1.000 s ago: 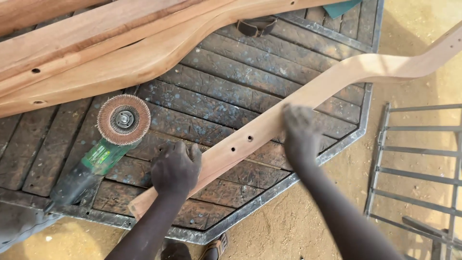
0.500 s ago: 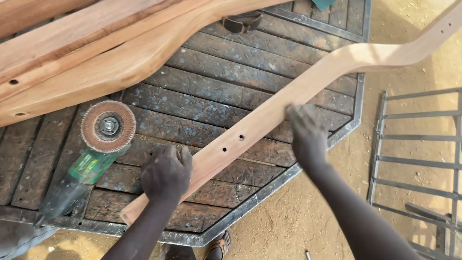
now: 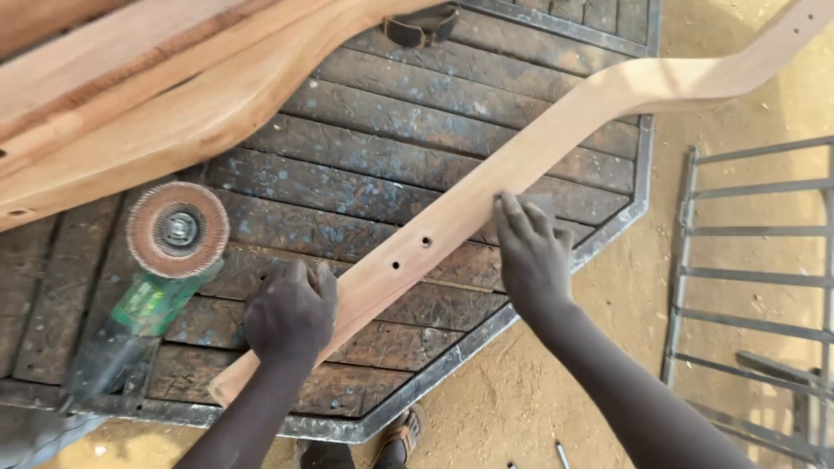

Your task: Sanding a curved wooden component by hand using a sanding block on a workbench

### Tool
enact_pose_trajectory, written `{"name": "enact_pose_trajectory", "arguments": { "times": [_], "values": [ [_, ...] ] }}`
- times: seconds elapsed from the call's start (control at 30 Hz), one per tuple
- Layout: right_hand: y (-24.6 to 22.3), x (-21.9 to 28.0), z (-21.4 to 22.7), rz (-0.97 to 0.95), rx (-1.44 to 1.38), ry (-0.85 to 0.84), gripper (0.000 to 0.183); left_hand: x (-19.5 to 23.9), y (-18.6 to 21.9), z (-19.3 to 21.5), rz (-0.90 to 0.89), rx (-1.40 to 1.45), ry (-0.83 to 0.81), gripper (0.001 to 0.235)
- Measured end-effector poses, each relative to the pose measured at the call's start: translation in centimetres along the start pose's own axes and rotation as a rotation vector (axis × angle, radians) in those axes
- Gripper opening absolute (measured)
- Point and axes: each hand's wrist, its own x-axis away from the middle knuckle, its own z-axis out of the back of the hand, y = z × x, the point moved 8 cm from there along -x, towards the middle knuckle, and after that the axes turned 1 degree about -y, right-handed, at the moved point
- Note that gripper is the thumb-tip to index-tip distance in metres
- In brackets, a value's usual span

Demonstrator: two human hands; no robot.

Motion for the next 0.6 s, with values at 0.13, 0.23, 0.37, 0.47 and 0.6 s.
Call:
{"name": "enact_pose_trajectory", "arguments": {
  "times": [0.13,0.23,0.37,0.47,0.6],
  "values": [
    [2.0,-1.4,-1.3,-0.015,0.083,-0.053,0.062,0.0,-1.0,-2.0,0.040,-0.053,-0.029,0.038],
    [-1.0,-1.0,0.9,-0.049,0.165,-0.018,0.056,0.5,-0.7,-1.1,0.034,-0.061,-0.045,0.036],
    [-0.8,-1.2,1.4,0.069,0.161,0.069,0.048,0.0,-0.9,-1.6,0.035,-0.076,-0.020,0.038],
    [2.4,-2.9,-1.6,-0.075,0.237,0.153,0.041,0.0,-0.2,-1.4,0.017,-0.045,0.035,0.034],
    [-1.7,-1.2,1.2,0.005,0.216,0.106,0.048,0.1,-0.6,-1.1,-0.001,-0.097,0.163,0.034]
  ]
}}
